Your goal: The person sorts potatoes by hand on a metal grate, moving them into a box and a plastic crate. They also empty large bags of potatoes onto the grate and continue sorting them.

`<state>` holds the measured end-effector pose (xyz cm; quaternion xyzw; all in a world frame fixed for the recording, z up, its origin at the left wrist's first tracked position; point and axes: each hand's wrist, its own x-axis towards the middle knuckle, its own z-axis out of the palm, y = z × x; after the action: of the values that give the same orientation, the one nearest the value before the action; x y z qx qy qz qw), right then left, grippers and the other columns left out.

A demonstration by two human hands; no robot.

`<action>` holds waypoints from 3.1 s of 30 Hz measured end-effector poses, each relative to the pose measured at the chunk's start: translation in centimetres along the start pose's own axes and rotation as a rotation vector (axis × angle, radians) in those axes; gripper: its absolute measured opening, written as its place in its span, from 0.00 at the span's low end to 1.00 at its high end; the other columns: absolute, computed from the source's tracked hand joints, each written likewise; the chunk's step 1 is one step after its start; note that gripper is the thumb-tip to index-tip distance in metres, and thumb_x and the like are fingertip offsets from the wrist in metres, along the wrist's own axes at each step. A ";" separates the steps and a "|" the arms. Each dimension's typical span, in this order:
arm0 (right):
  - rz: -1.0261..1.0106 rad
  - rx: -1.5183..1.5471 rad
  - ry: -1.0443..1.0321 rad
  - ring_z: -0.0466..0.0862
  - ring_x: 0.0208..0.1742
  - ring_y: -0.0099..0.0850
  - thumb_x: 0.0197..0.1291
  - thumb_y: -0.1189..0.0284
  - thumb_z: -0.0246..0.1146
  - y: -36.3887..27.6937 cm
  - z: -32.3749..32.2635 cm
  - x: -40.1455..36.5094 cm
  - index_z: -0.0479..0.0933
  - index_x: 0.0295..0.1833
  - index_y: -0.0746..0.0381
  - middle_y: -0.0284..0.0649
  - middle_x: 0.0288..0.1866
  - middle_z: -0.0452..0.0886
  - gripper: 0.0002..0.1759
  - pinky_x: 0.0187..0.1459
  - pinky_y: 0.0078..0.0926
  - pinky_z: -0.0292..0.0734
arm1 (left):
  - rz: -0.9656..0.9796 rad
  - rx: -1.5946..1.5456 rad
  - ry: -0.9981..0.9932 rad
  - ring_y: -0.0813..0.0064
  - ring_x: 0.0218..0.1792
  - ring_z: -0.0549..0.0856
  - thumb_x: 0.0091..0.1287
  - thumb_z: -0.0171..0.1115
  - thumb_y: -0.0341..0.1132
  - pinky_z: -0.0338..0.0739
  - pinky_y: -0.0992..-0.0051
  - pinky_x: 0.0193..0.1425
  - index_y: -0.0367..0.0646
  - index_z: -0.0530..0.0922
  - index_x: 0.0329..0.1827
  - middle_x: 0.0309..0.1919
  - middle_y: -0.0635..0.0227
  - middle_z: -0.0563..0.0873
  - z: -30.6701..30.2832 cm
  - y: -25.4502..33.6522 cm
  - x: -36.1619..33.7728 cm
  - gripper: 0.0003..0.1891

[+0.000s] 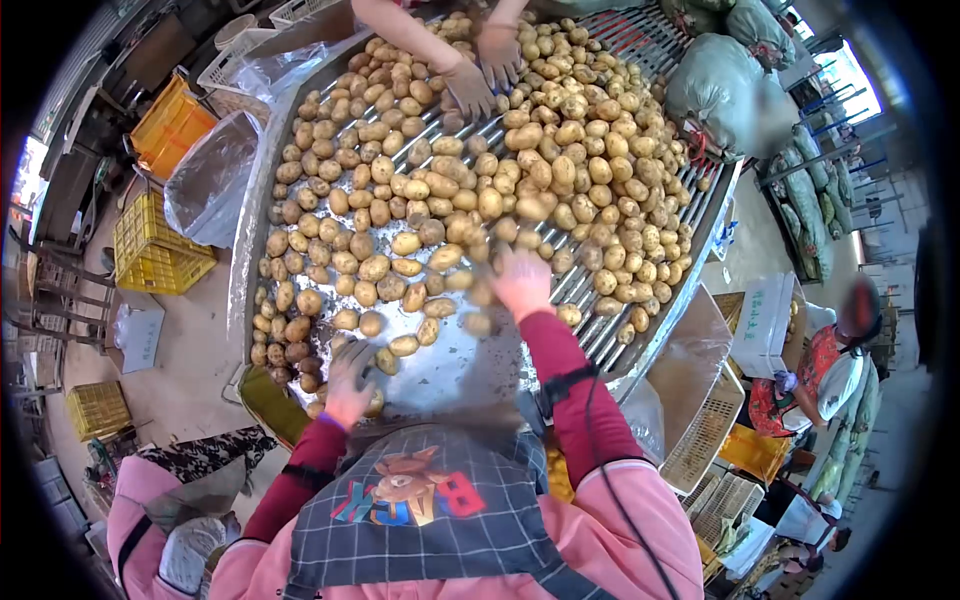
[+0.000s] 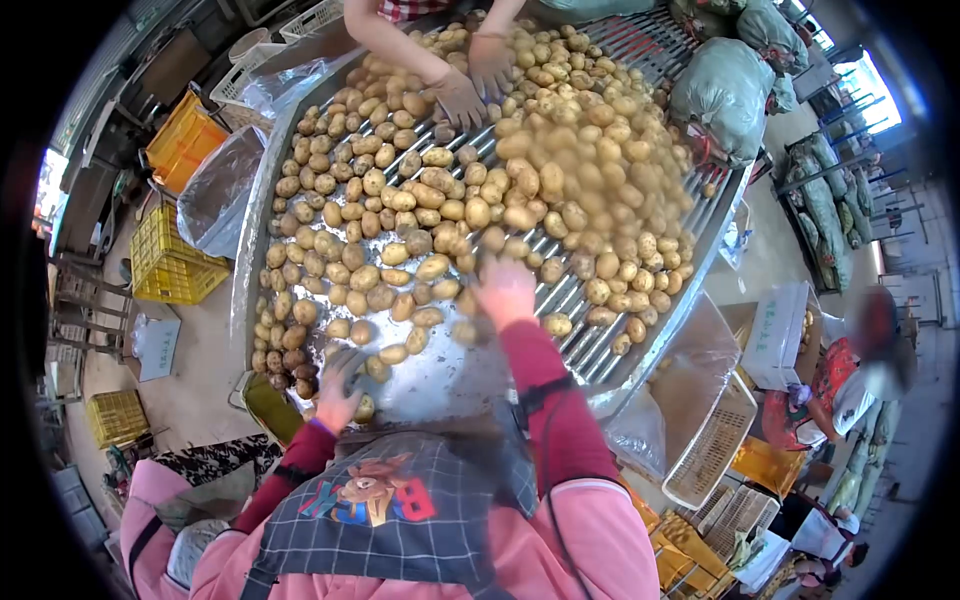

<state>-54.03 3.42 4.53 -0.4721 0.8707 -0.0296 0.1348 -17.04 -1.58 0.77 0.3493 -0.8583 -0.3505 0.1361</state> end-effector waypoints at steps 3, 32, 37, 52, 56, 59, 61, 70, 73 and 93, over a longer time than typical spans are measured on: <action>-0.026 0.060 0.055 0.86 0.47 0.51 0.63 0.49 0.63 0.0 1.2 -5.0 0.74 0.67 0.54 0.52 0.47 0.83 0.32 0.48 0.48 0.82 | -0.067 -0.074 0.171 0.49 0.66 0.75 0.59 0.62 0.30 0.63 0.54 0.75 0.38 0.79 0.62 0.63 0.51 0.80 -1.5 -1.6 -3.5 0.24; 0.695 0.374 0.553 0.83 0.59 0.38 0.63 0.66 0.70 20.2 -6.0 -24.1 0.74 0.68 0.68 0.50 0.61 0.83 0.30 0.64 0.30 0.74 | 0.418 -0.036 -0.223 0.53 0.72 0.69 0.62 0.66 0.36 0.61 0.53 0.78 0.49 0.78 0.64 0.68 0.55 0.75 3.5 8.9 7.2 0.24; 0.140 0.096 -0.578 0.86 0.48 0.43 0.57 0.54 0.67 1.2 -3.7 -18.7 0.80 0.57 0.60 0.48 0.47 0.85 0.27 0.55 0.38 0.82 | 0.486 0.387 -0.441 0.49 0.75 0.65 0.61 0.66 0.42 0.52 0.45 0.80 0.56 0.77 0.66 0.73 0.54 0.69 2.3 6.0 3.2 0.27; -0.086 0.184 -0.310 0.80 0.61 0.51 0.66 0.55 0.55 -18.1 0.5 -2.1 0.76 0.60 0.66 0.58 0.58 0.80 0.28 0.64 0.42 0.75 | -0.252 0.185 0.419 0.47 0.74 0.68 0.60 0.65 0.29 0.56 0.50 0.80 0.46 0.84 0.56 0.72 0.51 0.72 -6.6 -5.1 -6.4 0.19; -0.165 0.555 -0.495 0.77 0.64 0.51 0.58 0.55 0.67 -18.7 5.2 -7.0 0.71 0.72 0.53 0.54 0.65 0.75 0.36 0.70 0.44 0.69 | -0.222 -0.046 0.432 0.50 0.65 0.79 0.65 0.64 0.30 0.75 0.60 0.67 0.43 0.82 0.62 0.63 0.49 0.81 -5.8 -1.6 5.3 0.21; -0.121 1.230 -0.744 0.79 0.63 0.44 0.55 0.67 0.70 -14.6 10.4 -10.0 0.72 0.70 0.62 0.49 0.62 0.78 0.36 0.65 0.35 0.73 | -0.178 0.140 0.087 0.52 0.54 0.84 0.64 0.64 0.43 0.75 0.59 0.63 0.43 0.81 0.58 0.55 0.54 0.86 -3.1 -1.9 13.3 0.21; -0.253 1.360 -0.869 0.80 0.60 0.37 0.61 0.67 0.65 -12.0 5.5 -9.9 0.71 0.70 0.63 0.46 0.61 0.79 0.31 0.63 0.33 0.75 | -0.100 0.586 -0.199 0.53 0.50 0.82 0.60 0.66 0.42 0.76 0.54 0.55 0.44 0.82 0.51 0.45 0.56 0.84 -1.5 -0.2 14.9 0.18; -0.048 0.845 0.045 0.84 0.48 0.31 0.62 0.64 0.65 -2.9 -5.0 13.5 0.75 0.67 0.65 0.47 0.48 0.85 0.29 0.50 0.29 0.78 | -0.165 -0.187 0.001 0.52 0.67 0.76 0.62 0.68 0.33 0.68 0.59 0.74 0.41 0.73 0.70 0.68 0.52 0.76 -1.7 0.1 5.3 0.30; -0.174 0.132 -0.104 0.82 0.59 0.49 0.56 0.61 0.64 -5.5 -2.9 18.9 0.71 0.72 0.56 0.57 0.57 0.83 0.35 0.63 0.43 0.75 | -0.341 -0.300 0.423 0.61 0.65 0.78 0.70 0.63 0.29 0.70 0.66 0.72 0.37 0.75 0.67 0.65 0.56 0.80 -4.9 -3.3 0.2 0.23; -0.012 1.923 -0.087 0.78 0.62 0.38 0.72 0.49 0.59 -10.5 2.1 -17.7 0.66 0.69 0.58 0.39 0.60 0.76 0.31 0.59 0.40 0.78 | 0.152 -0.148 -0.033 0.42 0.67 0.75 0.70 0.62 0.45 0.69 0.57 0.72 0.38 0.67 0.74 0.69 0.40 0.72 -1.1 9.6 2.4 0.33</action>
<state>-35.74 12.48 8.07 -0.1648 0.4658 -0.7138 0.4963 -23.03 1.08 8.19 0.2661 -0.8563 -0.4072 0.1735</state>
